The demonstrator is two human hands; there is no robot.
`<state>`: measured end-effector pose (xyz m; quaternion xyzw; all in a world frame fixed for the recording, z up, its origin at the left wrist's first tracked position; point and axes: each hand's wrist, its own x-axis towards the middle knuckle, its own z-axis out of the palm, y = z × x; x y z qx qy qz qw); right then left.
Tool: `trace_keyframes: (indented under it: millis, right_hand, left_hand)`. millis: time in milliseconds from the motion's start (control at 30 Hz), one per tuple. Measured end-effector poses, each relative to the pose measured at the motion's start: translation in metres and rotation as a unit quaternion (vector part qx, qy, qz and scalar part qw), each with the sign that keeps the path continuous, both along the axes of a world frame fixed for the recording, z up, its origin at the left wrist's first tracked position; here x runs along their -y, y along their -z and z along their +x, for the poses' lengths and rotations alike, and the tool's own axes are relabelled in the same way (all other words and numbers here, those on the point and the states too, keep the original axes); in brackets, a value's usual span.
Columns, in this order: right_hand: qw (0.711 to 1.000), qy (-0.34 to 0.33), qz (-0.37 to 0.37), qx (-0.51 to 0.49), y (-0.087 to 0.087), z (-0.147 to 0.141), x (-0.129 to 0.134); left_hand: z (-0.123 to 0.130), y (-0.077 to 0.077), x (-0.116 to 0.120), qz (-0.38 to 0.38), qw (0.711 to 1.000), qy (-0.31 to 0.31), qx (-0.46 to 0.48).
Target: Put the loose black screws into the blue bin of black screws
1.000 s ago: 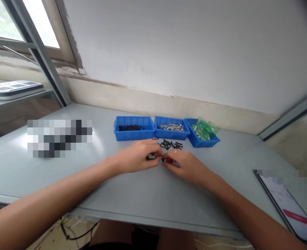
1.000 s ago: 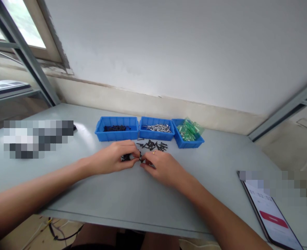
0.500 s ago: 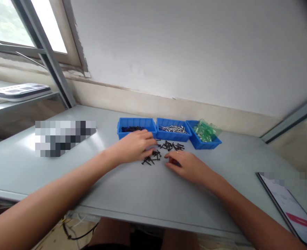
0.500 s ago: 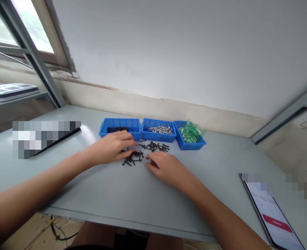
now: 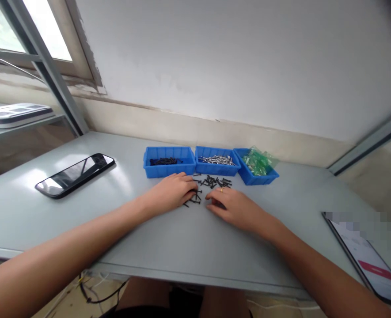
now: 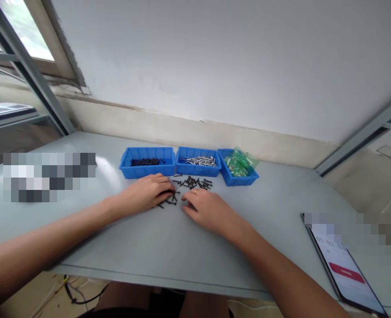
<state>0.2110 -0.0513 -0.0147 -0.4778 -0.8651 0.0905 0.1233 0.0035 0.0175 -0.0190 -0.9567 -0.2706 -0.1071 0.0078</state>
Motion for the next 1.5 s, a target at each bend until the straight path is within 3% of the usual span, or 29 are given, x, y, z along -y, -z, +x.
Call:
trace_keyframes:
  millis: [167, 333, 533, 667, 900, 1067, 1300, 1500]
  right_hand:
    - [1.000, 0.019, 0.002, -0.013, 0.000, 0.000, 0.000]
    - [0.993, 0.047, 0.060, -0.088, 0.003, 0.001, -0.004]
    - [0.976, -0.003, 0.166, -0.141, 0.002, 0.001, -0.002]
    - [0.970, -0.027, 0.188, -0.152, -0.001, -0.001, 0.002]
    - [0.968, -0.018, 0.197, -0.153, -0.002, 0.000, 0.002]
    - [0.979, 0.002, 0.161, -0.128, -0.001, 0.002, -0.001]
    - [0.992, -0.004, 0.093, -0.083, -0.002, 0.002, -0.001]
    - [0.993, -0.019, 0.090, -0.067, -0.002, 0.002, -0.001]
  left_hand:
    - [-0.001, -0.005, 0.000, -0.021, 0.999, -0.014, 0.042]
    - [0.003, -0.012, 0.008, -0.062, 0.985, -0.009, 0.159]
    - [0.007, -0.015, 0.016, -0.134, 0.969, 0.038, 0.202]
    - [0.008, -0.014, 0.017, -0.151, 0.966, 0.073, 0.195]
    - [0.006, -0.018, 0.019, -0.135, 0.971, 0.062, 0.189]
    - [0.004, -0.022, 0.021, -0.099, 0.967, 0.040, 0.230]
    - [0.003, -0.022, 0.021, -0.042, 0.977, 0.057, 0.203]
    - [0.001, -0.021, 0.019, 0.008, 0.979, 0.093, 0.180]
